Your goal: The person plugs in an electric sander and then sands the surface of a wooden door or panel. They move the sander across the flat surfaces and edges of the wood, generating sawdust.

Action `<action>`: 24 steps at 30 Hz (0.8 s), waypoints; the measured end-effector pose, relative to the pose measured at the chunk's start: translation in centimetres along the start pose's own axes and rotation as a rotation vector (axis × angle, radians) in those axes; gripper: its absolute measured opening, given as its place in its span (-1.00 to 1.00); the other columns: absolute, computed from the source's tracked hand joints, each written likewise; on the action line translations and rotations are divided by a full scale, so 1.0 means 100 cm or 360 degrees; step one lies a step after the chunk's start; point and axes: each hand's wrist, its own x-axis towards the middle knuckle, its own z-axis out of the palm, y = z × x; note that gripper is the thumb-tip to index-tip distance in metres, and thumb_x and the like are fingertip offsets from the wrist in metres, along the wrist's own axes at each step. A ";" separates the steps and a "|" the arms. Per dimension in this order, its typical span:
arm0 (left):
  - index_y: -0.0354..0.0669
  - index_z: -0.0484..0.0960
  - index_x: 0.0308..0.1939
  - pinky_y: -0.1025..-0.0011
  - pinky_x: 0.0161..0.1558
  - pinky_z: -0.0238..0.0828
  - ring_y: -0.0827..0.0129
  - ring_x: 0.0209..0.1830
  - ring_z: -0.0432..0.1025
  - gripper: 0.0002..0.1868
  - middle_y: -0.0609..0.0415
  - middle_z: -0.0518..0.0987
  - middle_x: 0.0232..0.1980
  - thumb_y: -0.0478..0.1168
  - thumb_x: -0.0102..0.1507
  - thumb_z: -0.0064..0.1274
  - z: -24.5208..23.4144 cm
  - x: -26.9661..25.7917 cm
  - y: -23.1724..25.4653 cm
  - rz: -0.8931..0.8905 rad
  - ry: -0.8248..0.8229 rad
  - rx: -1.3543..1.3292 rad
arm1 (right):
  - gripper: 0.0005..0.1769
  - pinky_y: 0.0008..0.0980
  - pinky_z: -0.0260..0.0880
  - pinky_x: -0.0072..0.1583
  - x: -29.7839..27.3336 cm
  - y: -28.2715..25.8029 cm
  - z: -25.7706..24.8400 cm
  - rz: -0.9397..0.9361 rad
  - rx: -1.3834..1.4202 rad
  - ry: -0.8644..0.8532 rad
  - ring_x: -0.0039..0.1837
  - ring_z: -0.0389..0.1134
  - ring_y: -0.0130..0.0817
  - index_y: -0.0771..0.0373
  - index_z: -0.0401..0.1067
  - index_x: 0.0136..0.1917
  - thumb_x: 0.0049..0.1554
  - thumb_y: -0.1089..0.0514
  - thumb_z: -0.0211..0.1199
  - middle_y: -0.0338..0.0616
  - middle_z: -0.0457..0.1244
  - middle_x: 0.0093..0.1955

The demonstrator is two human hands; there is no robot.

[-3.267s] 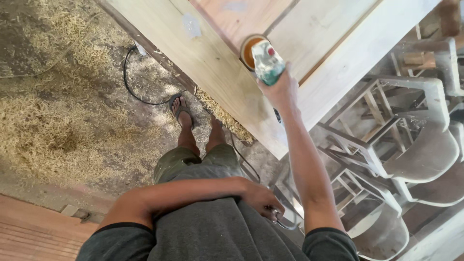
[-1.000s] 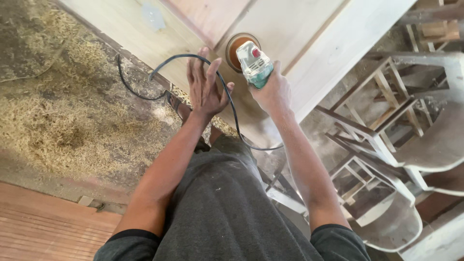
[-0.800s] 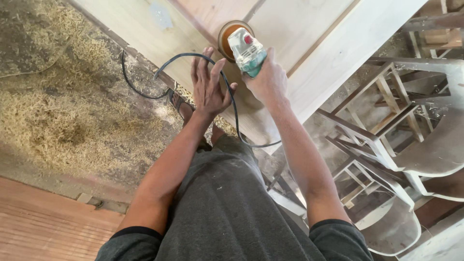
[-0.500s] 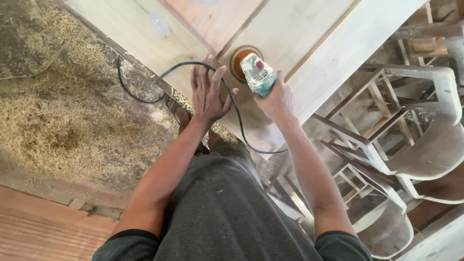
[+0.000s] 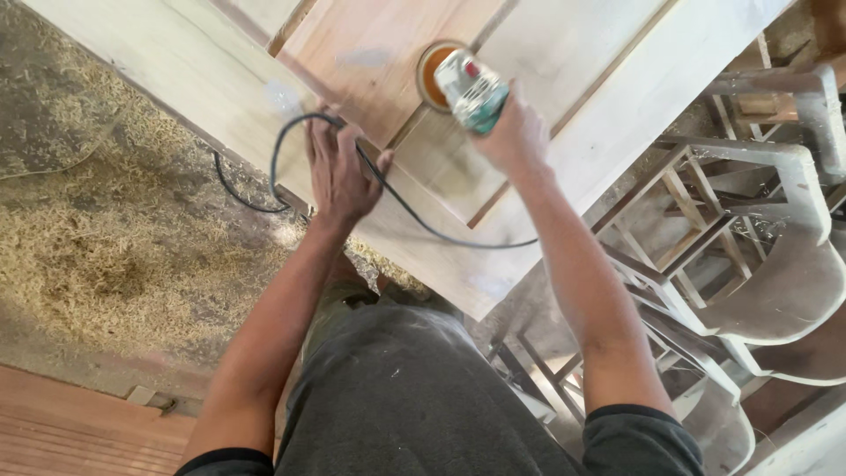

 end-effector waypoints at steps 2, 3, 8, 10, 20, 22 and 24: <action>-0.18 0.40 0.04 -0.25 0.65 -0.34 -0.29 0.64 -0.03 -0.43 -0.42 0.23 0.42 0.30 0.49 -0.11 -0.002 0.013 -0.003 0.0027 -0.0052 0.0074 | -0.21 0.13 0.44 0.02 0.022 0.016 -0.004 0.0099 -0.0042 0.0012 0.02 0.44 0.25 0.29 0.24 0.20 -0.06 -0.12 0.60 0.21 0.41 -0.06; -0.21 0.41 0.05 -0.27 0.63 -0.38 -0.31 0.64 -0.05 -0.41 -0.45 0.22 0.44 0.31 0.50 -0.12 -0.001 0.020 -0.002 0.0045 -0.0070 0.0109 | -0.23 0.12 0.44 0.04 0.035 0.025 -0.007 0.0144 -0.0065 0.0025 0.03 0.44 0.24 0.27 0.25 0.19 -0.06 -0.11 0.61 0.21 0.41 -0.05; -0.14 0.38 -0.01 -0.31 0.58 -0.44 -0.26 0.65 -0.06 -0.42 -0.40 0.24 0.43 0.34 0.43 -0.11 0.001 0.025 0.007 -0.0003 -0.0177 0.0194 | -0.19 0.00 0.48 0.09 0.099 0.076 -0.015 0.0159 0.0064 0.0181 0.10 0.46 0.12 0.28 0.30 0.28 -0.04 -0.11 0.63 0.15 0.41 0.03; -0.11 0.38 0.03 -0.29 0.59 -0.46 -0.23 0.66 -0.07 -0.42 -0.40 0.22 0.46 0.35 0.44 -0.17 0.002 0.027 0.007 0.0002 -0.0164 0.0227 | -0.21 -0.06 0.50 0.13 0.123 0.098 -0.020 0.0152 0.0091 0.0224 0.13 0.48 0.05 0.30 0.33 0.30 -0.02 -0.10 0.63 0.12 0.42 0.07; -0.04 0.33 0.26 -0.26 0.61 -0.42 -0.16 0.67 -0.07 -0.35 -0.38 0.14 0.55 0.38 0.42 -0.27 0.001 0.029 0.004 -0.0027 -0.0162 0.0210 | -0.23 -0.20 0.52 0.18 0.155 0.104 -0.043 0.0278 0.0350 0.0327 0.20 0.49 -0.12 0.32 0.30 0.36 0.00 0.04 0.58 0.08 0.40 0.20; -0.04 0.30 0.35 -0.25 0.62 -0.39 -0.18 0.67 -0.07 -0.31 -0.37 0.11 0.58 0.39 0.42 -0.27 0.000 0.035 0.005 0.0007 -0.0081 0.0146 | -0.20 -0.16 0.51 0.20 0.137 0.083 -0.034 0.0075 0.0345 0.0304 0.21 0.48 -0.07 0.32 0.31 0.36 0.00 0.02 0.62 0.12 0.41 0.19; -0.01 0.26 0.43 -0.24 0.64 -0.36 -0.18 0.69 -0.08 -0.30 -0.35 0.06 0.61 0.38 0.43 -0.28 -0.005 0.026 0.003 0.0037 -0.0035 0.0088 | -0.15 -0.11 0.50 0.18 0.094 0.058 -0.012 0.0046 0.0291 0.0173 0.19 0.47 0.03 0.34 0.27 0.39 -0.02 0.00 0.61 0.17 0.41 0.16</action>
